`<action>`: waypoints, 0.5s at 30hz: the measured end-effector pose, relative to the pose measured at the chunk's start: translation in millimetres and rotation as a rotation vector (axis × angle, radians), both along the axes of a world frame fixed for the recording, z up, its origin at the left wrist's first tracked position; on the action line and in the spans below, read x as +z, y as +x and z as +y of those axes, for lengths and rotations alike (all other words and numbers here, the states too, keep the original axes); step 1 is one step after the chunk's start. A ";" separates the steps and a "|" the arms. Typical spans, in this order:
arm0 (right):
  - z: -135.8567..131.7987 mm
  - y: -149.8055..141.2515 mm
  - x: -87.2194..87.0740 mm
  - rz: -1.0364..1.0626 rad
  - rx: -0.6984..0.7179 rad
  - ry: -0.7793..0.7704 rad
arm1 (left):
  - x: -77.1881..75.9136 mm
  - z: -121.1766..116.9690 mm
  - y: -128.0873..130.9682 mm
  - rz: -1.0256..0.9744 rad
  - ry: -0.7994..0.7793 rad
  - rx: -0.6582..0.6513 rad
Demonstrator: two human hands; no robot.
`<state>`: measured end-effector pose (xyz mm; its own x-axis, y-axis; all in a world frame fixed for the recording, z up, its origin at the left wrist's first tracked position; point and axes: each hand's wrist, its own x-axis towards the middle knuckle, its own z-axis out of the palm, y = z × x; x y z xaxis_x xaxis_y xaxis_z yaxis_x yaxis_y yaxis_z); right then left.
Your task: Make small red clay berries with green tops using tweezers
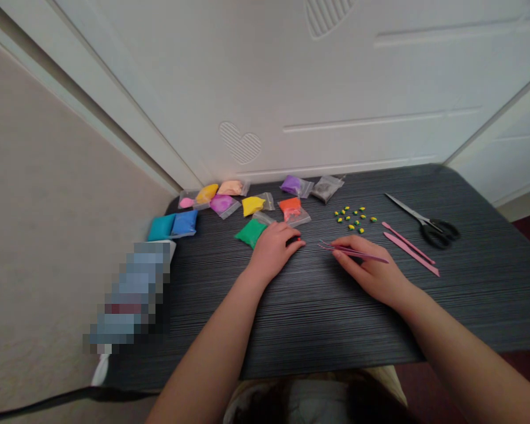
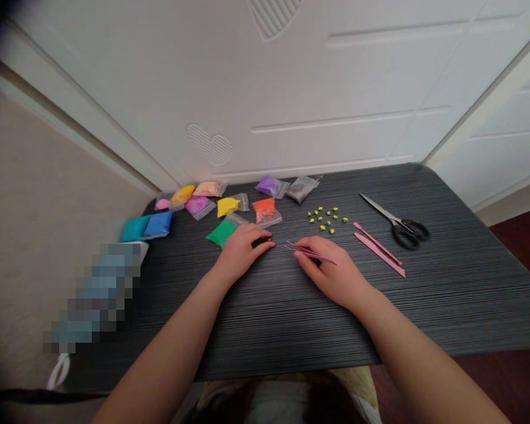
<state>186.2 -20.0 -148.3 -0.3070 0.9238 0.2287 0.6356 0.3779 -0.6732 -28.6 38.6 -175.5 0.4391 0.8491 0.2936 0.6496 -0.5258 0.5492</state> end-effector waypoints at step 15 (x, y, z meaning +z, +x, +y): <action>-2.4 -2.7 -2.7 0.011 0.064 0.042 | 21.3 -13.6 10.1 -0.244 -0.186 0.026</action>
<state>183.5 -22.3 -151.0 -0.3624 0.8920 0.2702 0.6018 0.4453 -0.6630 -18.6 24.9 -154.2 0.3527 0.9080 0.2261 0.4985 -0.3867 0.7759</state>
